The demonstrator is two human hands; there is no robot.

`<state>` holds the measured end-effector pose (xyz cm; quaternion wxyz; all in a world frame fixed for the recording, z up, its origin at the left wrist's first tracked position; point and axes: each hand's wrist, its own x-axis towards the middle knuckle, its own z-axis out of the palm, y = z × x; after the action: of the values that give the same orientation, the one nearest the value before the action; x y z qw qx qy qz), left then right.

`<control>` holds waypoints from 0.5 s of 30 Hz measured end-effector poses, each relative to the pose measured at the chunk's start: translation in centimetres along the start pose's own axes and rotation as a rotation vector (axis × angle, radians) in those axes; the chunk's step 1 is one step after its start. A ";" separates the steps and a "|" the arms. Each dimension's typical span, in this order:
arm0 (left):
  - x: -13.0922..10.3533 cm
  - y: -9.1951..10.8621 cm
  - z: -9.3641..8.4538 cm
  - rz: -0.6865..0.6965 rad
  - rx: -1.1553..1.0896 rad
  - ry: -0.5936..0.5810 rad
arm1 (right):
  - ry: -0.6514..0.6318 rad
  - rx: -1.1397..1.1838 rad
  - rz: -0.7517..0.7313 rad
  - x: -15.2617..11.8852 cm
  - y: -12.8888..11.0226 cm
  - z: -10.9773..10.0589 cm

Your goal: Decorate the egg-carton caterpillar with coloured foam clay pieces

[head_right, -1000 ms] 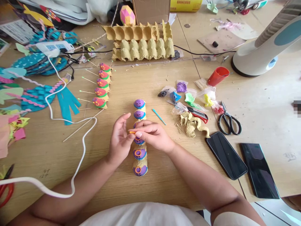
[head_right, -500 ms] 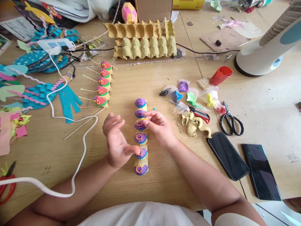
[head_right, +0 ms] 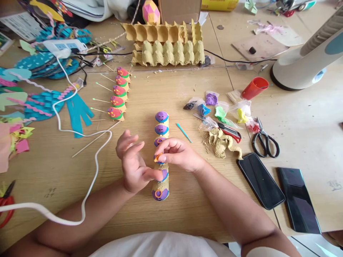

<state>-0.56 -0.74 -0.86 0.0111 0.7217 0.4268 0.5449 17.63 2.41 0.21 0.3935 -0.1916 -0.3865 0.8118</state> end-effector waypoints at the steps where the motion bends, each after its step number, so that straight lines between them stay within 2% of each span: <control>1: 0.0 0.0 0.0 -0.003 -0.006 0.001 | -0.020 -0.023 -0.012 -0.1 0.0 0.0; 10: 0.1 0.3 0.1 -0.072 -0.009 -0.006 | -0.185 -0.099 -0.096 -0.2 -0.2 0.1; 12: 0.1 0.3 0.1 -0.087 -0.013 -0.008 | -0.178 -0.109 -0.109 -0.2 -0.2 0.1; 15: 0.0 0.2 0.0 -0.116 -0.017 -0.019 | -0.115 -0.115 -0.024 -0.3 -0.4 0.3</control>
<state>-0.39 -0.83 -0.75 0.0529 0.7007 0.4631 0.5402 17.86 2.17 0.70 0.3685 -0.1625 -0.4569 0.7931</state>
